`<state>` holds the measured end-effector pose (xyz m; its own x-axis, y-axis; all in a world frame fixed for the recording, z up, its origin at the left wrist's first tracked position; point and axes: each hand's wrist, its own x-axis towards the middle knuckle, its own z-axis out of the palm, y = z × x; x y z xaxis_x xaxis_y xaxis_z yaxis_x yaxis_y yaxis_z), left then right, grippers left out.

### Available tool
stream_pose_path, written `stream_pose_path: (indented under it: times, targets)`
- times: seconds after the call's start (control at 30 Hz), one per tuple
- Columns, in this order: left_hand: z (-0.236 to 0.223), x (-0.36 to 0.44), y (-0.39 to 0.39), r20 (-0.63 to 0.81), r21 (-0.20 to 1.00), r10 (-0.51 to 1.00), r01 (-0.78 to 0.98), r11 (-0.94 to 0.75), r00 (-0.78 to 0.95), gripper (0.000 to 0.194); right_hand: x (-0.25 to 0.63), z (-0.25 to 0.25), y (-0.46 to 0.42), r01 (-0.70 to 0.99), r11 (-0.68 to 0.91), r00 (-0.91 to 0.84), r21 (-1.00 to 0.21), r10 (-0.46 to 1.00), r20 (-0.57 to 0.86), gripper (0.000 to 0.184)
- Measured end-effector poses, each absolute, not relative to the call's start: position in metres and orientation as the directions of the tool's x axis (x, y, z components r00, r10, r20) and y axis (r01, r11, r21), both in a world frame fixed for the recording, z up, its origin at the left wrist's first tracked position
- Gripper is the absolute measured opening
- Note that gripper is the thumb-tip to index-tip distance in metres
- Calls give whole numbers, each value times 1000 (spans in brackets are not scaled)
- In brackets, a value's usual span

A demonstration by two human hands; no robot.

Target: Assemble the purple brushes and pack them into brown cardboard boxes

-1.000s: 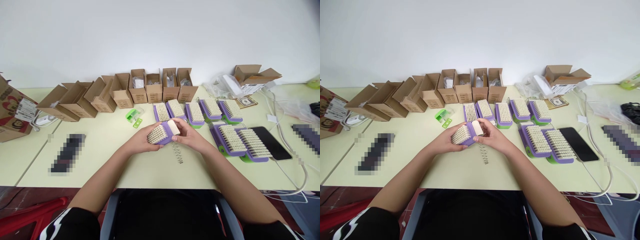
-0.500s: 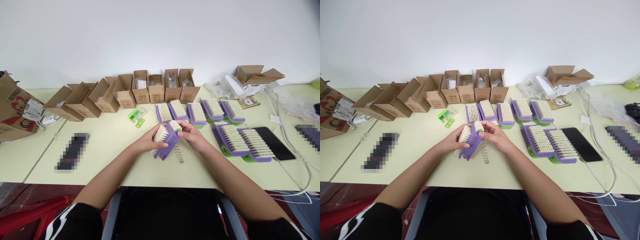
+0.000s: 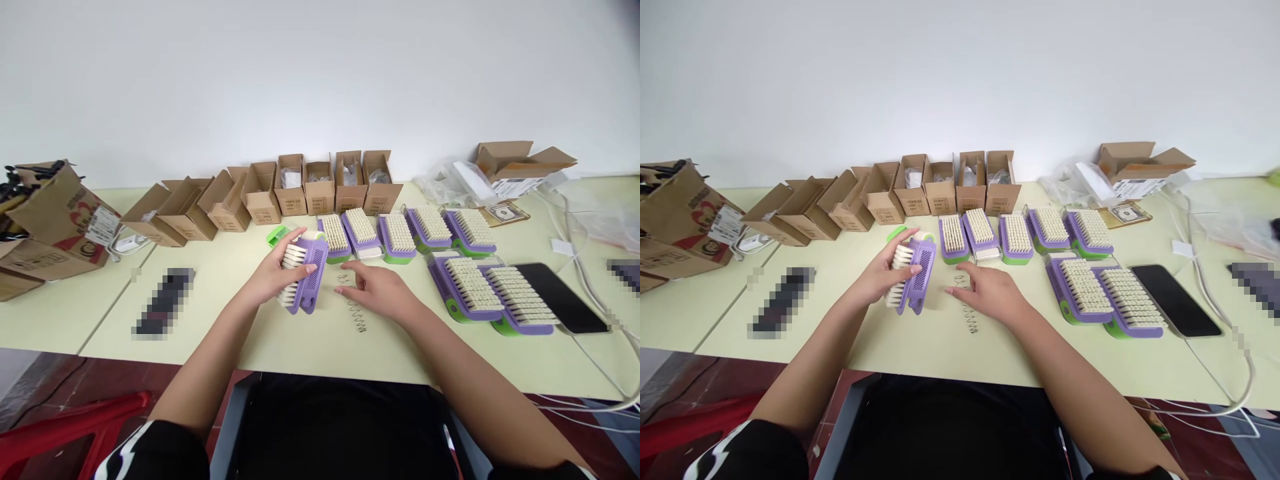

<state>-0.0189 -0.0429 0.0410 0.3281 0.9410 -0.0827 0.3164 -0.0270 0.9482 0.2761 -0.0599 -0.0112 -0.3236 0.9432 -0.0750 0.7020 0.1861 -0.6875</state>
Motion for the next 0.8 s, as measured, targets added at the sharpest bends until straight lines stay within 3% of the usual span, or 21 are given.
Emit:
stream_pose_path:
  times: [0.1,0.23,0.33,0.4,0.5,0.6,0.8]
  targets:
    - [44,-18,-60,-161,809,939,585,-51,304,101,267,-16,-60,755,138,-321,-641,930,-177,51]
    - [36,-2,-80,-142,505,966,855,-117,216,97,267,-24,-57,760,100,-277,-642,944,-181,25]
    - [35,18,-88,-209,338,965,938,-79,156,90,273,-31,-54,637,68,-263,-768,956,-133,25]
    - [39,32,-91,-265,260,958,965,-39,111,88,276,-33,-50,441,66,-224,-895,974,-38,28]
    - [42,53,-93,-275,200,958,980,-21,77,83,281,-33,-43,119,81,-33,-990,996,78,35]
    - [40,71,-91,-223,176,972,984,-34,74,75,286,-28,-37,-92,97,149,-991,985,82,39]
    - [32,90,-84,-126,236,986,969,-78,110,63,292,-23,-34,-237,162,320,-958,944,81,39]
